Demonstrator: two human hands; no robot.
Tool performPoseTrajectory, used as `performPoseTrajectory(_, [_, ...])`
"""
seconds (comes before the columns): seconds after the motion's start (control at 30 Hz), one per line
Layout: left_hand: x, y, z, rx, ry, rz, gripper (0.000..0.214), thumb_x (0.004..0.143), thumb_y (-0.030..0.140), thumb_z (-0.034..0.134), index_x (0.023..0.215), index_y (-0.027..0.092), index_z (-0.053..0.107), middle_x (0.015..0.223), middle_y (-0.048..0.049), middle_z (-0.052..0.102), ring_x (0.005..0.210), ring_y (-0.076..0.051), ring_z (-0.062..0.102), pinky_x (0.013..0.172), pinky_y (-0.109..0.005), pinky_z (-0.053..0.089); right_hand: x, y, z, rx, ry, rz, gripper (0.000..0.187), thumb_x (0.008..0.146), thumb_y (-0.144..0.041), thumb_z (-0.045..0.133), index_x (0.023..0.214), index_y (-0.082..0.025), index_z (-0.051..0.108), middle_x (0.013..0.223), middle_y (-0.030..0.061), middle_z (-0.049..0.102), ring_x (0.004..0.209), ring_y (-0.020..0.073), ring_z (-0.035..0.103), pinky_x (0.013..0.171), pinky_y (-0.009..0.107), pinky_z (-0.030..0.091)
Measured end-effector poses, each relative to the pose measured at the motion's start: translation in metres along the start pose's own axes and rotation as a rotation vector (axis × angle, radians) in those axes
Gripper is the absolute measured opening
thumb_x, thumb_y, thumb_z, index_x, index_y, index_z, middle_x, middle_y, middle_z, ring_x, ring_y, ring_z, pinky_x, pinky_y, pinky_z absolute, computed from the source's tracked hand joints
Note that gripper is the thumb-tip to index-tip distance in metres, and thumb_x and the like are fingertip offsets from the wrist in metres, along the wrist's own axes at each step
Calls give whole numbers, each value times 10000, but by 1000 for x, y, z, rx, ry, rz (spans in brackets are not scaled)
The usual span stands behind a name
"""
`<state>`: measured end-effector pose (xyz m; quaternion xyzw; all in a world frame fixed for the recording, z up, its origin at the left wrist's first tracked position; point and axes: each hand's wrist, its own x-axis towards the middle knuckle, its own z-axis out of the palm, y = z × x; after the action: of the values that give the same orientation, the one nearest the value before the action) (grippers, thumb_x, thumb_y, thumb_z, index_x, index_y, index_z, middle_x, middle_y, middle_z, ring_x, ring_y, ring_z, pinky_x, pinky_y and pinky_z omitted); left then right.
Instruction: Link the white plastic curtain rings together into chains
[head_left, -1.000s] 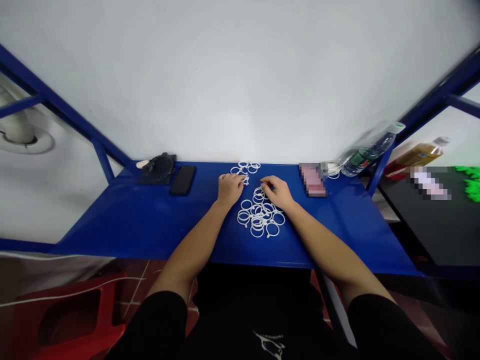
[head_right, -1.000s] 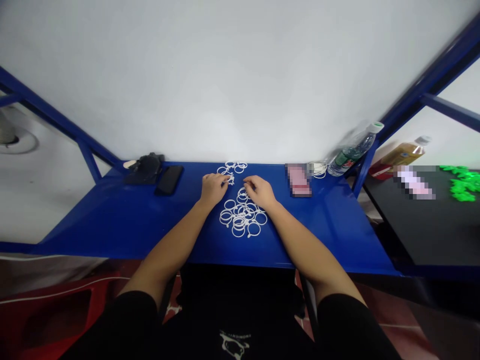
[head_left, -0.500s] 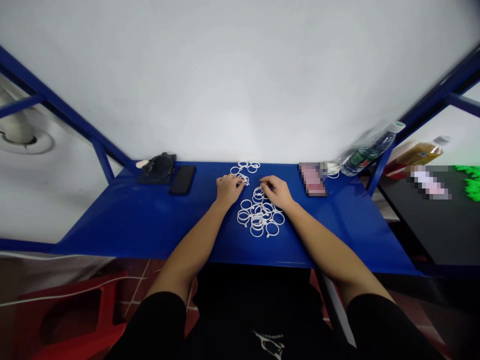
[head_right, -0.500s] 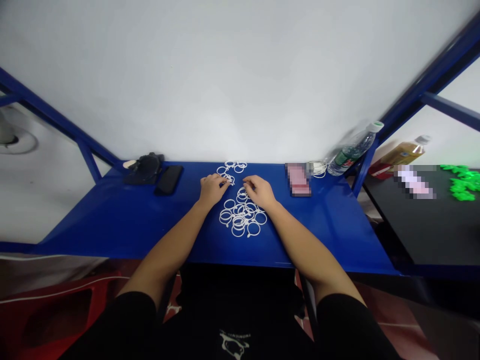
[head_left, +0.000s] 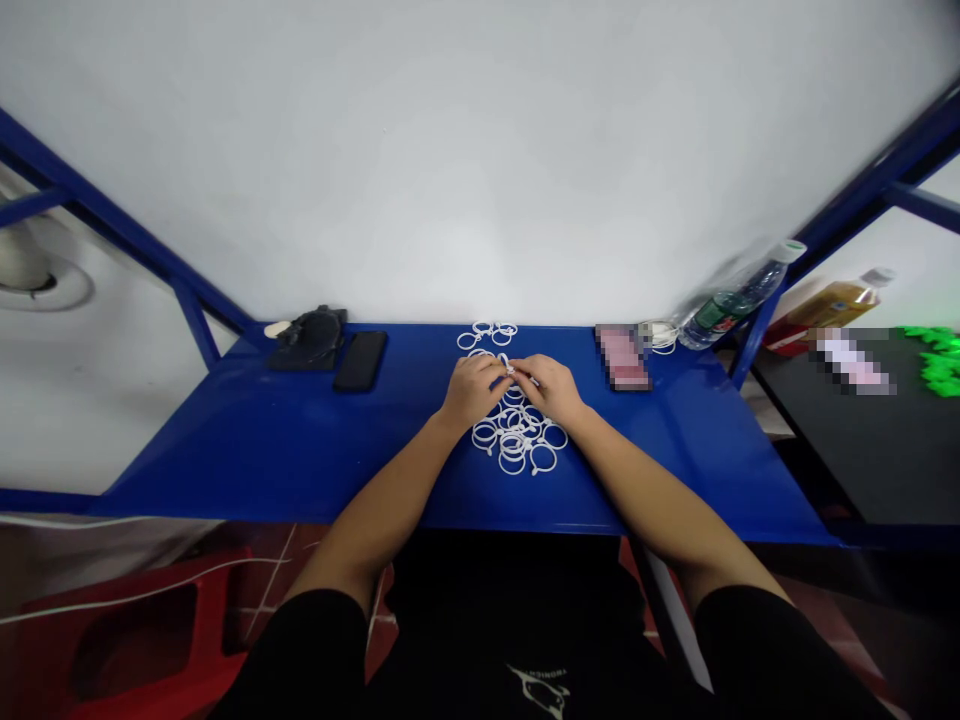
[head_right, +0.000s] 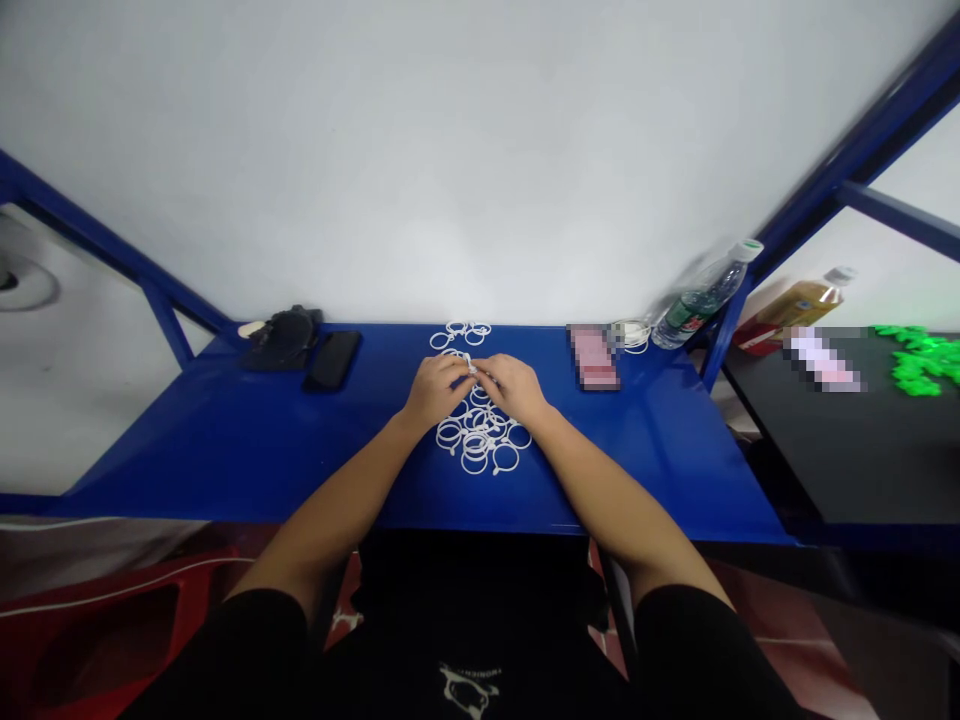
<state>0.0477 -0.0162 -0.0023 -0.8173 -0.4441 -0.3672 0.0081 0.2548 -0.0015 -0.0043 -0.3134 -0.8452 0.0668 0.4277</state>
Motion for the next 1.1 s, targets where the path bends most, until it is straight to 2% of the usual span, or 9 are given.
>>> performPoseTrajectory(0.1, [0, 1, 0, -43, 10, 40, 151, 1002, 339, 681, 1019, 217, 768, 1058, -64, 782, 984, -221, 714, 873, -383, 485, 1, -1, -2, 7, 9, -4, 227, 1079, -318, 545, 1195, -261, 731, 1037, 78, 785, 952, 237, 726, 872, 403, 594])
performPoseTrajectory(0.27, [-1, -4, -1, -104, 115, 11, 195, 1015, 367, 680, 1105, 219, 769, 1023, -59, 805, 946, -208, 742, 872, -380, 506, 2, -2, -4, 9, 9, 2, 206, 1076, -328, 559, 1150, -249, 734, 999, 81, 783, 920, 235, 725, 832, 394, 590])
performPoseTrajectory(0.4, [-1, -6, 0, -183, 100, 15, 175, 1029, 358, 661, 1016, 241, 791, 1009, -49, 817, 953, -206, 757, 891, -390, 538, 2, 1, -3, 30, 0, -60, 193, 1076, -316, 560, 1134, -246, 731, 1014, 79, 781, 937, 232, 726, 855, 393, 594])
performPoseTrajectory(0.57, [-1, -5, 0, -293, 91, -7, 208, 1039, 363, 636, 968, 233, 782, 941, -45, 803, 871, -184, 740, 841, -358, 571, 1, -3, -4, 18, -34, -80, 197, 1079, -307, 539, 1099, -243, 724, 1004, 75, 779, 940, 231, 717, 856, 394, 591])
performPoseTrajectory(0.73, [2, -12, 0, -190, 86, -42, 209, 1044, 338, 611, 1004, 220, 779, 968, -56, 789, 931, -206, 716, 918, -385, 546, 5, -4, -7, -68, 0, 13, 192, 1072, -320, 535, 1073, -237, 709, 984, 85, 770, 921, 244, 698, 849, 412, 574])
performPoseTrajectory(0.83, [4, -25, -3, -54, 84, -158, 184, 1024, 292, 621, 1038, 217, 789, 1062, -76, 782, 1021, -243, 689, 979, -416, 520, 6, 4, -13, -110, 102, 74, 164, 1052, -306, 553, 1028, -237, 699, 939, 80, 760, 895, 247, 688, 835, 419, 560])
performPoseTrajectory(0.97, [5, -40, -7, 76, -26, -304, 180, 972, 274, 685, 1105, 225, 796, 1162, -90, 766, 1079, -283, 658, 992, -427, 504, 4, 17, -21, -147, 229, 102, 130, 995, -249, 570, 995, -247, 701, 956, 73, 755, 925, 259, 683, 875, 456, 545])
performPoseTrajectory(1.1, [6, -37, -7, 141, -195, -324, 277, 983, 315, 680, 1241, 259, 762, 1253, -70, 756, 1122, -295, 650, 978, -435, 488, 3, 20, -21, -99, 240, 82, 169, 961, -192, 551, 999, -246, 707, 989, 70, 753, 958, 266, 682, 895, 474, 537])
